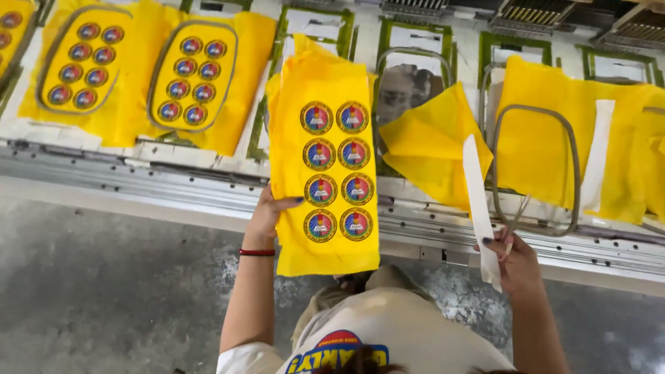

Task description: Trimming excess fabric from embroidered patches and removing them from the embroidery machine hoops.

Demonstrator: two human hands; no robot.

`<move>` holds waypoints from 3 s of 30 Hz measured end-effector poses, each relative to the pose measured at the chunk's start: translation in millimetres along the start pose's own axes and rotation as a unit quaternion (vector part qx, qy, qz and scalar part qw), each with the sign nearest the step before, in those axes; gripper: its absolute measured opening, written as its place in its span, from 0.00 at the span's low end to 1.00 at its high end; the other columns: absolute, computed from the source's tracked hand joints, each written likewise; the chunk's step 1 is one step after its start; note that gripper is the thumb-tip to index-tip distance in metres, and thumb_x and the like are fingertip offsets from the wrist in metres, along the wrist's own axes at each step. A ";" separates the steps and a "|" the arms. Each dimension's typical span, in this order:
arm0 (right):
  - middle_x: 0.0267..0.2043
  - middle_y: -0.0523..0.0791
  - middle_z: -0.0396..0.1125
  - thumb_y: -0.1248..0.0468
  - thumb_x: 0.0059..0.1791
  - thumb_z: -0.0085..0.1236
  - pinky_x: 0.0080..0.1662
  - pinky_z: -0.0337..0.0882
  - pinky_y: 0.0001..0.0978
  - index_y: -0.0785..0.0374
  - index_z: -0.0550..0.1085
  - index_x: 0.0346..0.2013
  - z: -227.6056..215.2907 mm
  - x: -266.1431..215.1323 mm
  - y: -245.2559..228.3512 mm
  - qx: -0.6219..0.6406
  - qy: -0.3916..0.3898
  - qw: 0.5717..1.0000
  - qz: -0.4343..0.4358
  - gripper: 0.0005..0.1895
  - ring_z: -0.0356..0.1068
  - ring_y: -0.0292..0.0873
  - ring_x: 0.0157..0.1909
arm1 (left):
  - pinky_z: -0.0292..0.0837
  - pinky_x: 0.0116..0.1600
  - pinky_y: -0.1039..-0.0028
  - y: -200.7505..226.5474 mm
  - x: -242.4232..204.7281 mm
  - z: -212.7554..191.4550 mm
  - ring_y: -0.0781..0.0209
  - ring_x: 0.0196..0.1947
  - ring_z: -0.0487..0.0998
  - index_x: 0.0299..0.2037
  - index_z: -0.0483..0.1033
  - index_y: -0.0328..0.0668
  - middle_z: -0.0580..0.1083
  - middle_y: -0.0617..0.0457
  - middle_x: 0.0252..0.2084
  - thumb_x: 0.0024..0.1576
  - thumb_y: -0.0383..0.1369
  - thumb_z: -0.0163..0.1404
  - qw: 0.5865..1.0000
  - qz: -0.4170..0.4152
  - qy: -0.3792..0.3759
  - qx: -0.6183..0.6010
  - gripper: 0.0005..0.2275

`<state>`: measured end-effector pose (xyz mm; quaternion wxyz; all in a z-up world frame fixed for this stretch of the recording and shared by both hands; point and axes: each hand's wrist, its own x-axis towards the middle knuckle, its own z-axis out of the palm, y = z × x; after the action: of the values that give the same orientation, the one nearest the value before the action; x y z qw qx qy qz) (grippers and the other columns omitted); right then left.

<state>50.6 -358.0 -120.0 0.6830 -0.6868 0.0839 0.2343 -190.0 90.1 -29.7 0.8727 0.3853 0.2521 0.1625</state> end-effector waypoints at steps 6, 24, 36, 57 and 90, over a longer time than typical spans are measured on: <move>0.49 0.44 0.70 0.72 0.51 0.64 0.52 0.72 0.37 0.55 0.71 0.39 -21.7 -26.1 7.1 -0.060 0.060 0.995 0.050 0.11 0.79 0.56 0.48 | 0.83 0.56 0.40 -36.3 9.1 -37.4 0.34 0.60 0.81 0.70 0.70 0.43 0.77 0.38 0.66 0.52 0.19 0.58 0.998 -0.061 -0.014 -0.028 0.32; 0.45 0.46 0.70 0.79 0.44 0.66 0.50 0.85 0.43 0.64 0.71 0.39 5.0 -137.0 108.8 0.055 -0.146 0.987 -0.046 0.15 0.74 0.45 0.42 | 0.63 0.77 0.52 -205.4 -138.3 52.9 0.51 0.75 0.68 0.76 0.61 0.41 0.70 0.48 0.73 0.62 0.45 0.55 0.900 0.111 -0.240 0.345 0.33; 0.34 0.52 0.72 0.72 0.39 0.78 0.37 0.76 0.35 0.70 0.79 0.42 206.5 -202.1 149.7 -0.071 -0.331 0.941 -0.007 0.19 0.76 0.46 0.35 | 0.83 0.46 0.62 -126.1 -208.4 -90.2 0.52 0.44 0.87 0.53 0.82 0.33 0.85 0.41 0.46 0.67 0.35 0.54 0.980 0.057 0.169 0.088 0.13; 0.46 0.64 0.79 0.62 0.58 0.59 0.43 0.83 0.49 0.69 0.79 0.55 504.1 -202.1 171.4 -0.268 -0.281 0.921 -0.044 0.15 0.83 0.60 0.38 | 0.84 0.44 0.72 181.9 -33.7 -502.9 0.59 0.44 0.82 0.65 0.70 0.27 0.82 0.45 0.50 0.68 0.33 0.51 0.908 0.145 0.394 -0.002 0.19; 0.29 0.51 0.66 0.68 0.60 0.53 0.41 0.69 0.48 0.69 0.77 0.52 628.5 -135.2 61.5 -0.296 -0.177 0.935 -0.082 0.09 0.63 0.41 0.33 | 0.65 0.62 0.46 185.7 366.6 -479.5 0.22 0.58 0.73 0.39 0.83 0.40 0.77 0.35 0.48 0.61 0.22 0.52 0.717 0.174 -0.249 0.627 0.06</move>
<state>-224.8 225.4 -89.5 0.4695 -0.8097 -0.1680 0.3094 -177.1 669.2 -281.2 0.4187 0.9080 -0.0013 0.0140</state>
